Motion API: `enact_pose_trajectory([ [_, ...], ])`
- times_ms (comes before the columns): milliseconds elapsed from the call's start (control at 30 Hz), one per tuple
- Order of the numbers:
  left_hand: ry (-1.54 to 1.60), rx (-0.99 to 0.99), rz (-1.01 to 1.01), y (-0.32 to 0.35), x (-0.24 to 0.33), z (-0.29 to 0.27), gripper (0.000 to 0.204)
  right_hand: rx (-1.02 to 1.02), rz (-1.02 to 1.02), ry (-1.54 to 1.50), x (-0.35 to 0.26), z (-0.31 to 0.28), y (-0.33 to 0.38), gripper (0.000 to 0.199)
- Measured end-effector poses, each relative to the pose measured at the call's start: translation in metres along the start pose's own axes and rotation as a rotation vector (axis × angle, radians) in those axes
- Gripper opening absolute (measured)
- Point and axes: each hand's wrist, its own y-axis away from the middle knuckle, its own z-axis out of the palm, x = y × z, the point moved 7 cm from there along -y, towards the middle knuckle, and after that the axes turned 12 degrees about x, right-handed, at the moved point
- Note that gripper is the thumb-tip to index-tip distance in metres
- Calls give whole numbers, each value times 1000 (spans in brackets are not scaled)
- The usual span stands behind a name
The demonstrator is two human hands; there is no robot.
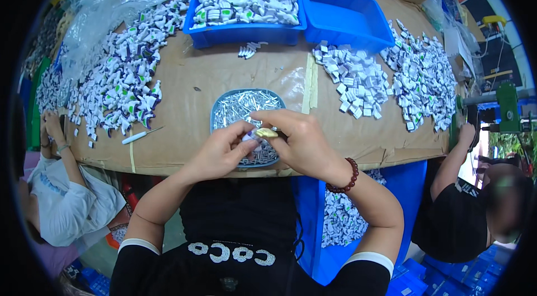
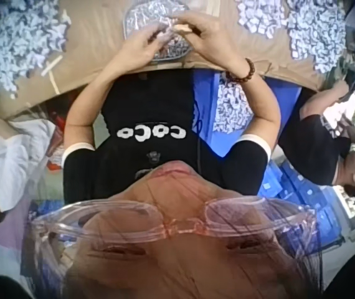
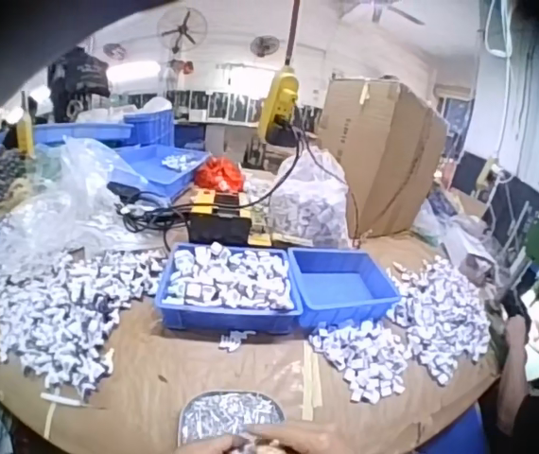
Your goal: Manually assembling small white and blue components at a factory workbench.
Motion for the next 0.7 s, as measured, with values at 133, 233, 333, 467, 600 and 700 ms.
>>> enact_pose_trajectory([
  [133,374,3,-145,0,2,-4,18,-88,6,14,-6,-7,-6,40],
  [233,586,-27,-175,-7,0,-5,27,-236,123,-46,6,4,7,47],
  [333,619,-41,-192,-7,2,0,35,-333,202,-206,4,22,17,56],
  [467,516,-49,-167,-4,7,1,41,-352,151,-273,3,31,16,65],
  [600,415,-70,-49,-4,3,1,45,-374,151,-281,-1,31,14,65],
  [700,393,-71,-34,0,6,2,48,-335,126,-304,-2,29,11,61],
])
